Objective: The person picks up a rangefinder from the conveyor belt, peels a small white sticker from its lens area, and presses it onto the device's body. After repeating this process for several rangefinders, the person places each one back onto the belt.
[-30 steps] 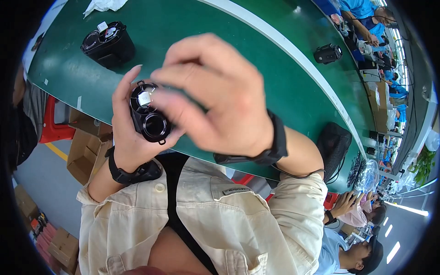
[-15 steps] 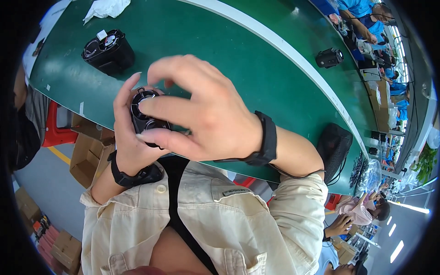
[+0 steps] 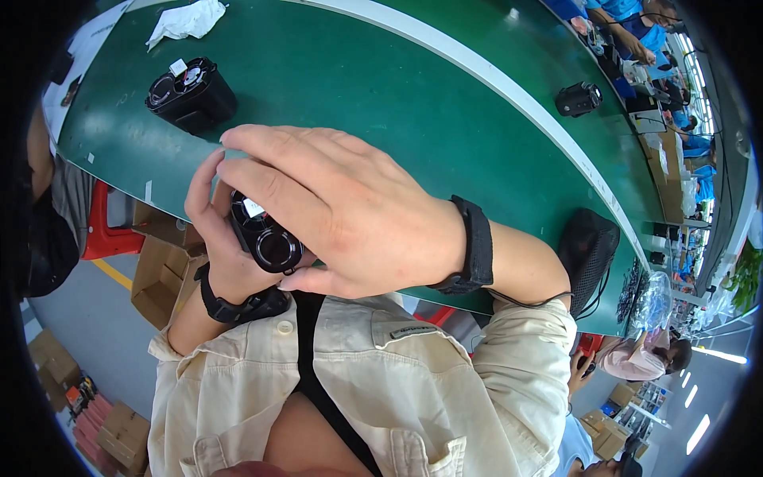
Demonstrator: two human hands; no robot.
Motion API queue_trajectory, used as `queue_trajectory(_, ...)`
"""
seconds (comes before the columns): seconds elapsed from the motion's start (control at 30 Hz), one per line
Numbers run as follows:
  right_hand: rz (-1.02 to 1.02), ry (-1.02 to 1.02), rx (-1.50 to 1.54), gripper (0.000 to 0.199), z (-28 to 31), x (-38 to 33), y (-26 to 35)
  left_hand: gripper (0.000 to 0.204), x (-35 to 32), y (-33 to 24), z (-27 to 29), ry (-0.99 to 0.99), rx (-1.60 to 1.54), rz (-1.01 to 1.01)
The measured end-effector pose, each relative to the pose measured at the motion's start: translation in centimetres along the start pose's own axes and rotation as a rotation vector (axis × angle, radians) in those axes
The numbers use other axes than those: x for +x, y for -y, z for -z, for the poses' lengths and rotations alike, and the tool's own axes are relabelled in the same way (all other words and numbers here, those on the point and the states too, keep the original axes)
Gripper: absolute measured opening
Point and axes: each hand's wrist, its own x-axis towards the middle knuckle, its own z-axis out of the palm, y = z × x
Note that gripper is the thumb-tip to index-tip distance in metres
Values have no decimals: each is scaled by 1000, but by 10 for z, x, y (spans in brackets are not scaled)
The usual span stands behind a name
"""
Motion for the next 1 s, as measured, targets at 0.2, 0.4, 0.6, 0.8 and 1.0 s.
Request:
queue_trajectory(0.2,18,6,-12,74,-4,-4,0,104,-3,3,-3,-40,27,-44)
queue_trajectory(0.4,10,-4,-9,72,-7,-5,1,104,-7,8,-4,-50,47,-68)
queue_trajectory(0.6,20,-26,5,72,-9,-6,-4,107,-9,6,-2,-41,16,-21)
queue_trajectory(0.8,12,-37,-3,74,-8,-6,-6,111,-5,8,0,-16,86,-34)
queue_trajectory(1.0,-185,65,189,70,6,-3,-20,117,-9,6,1,31,34,99)
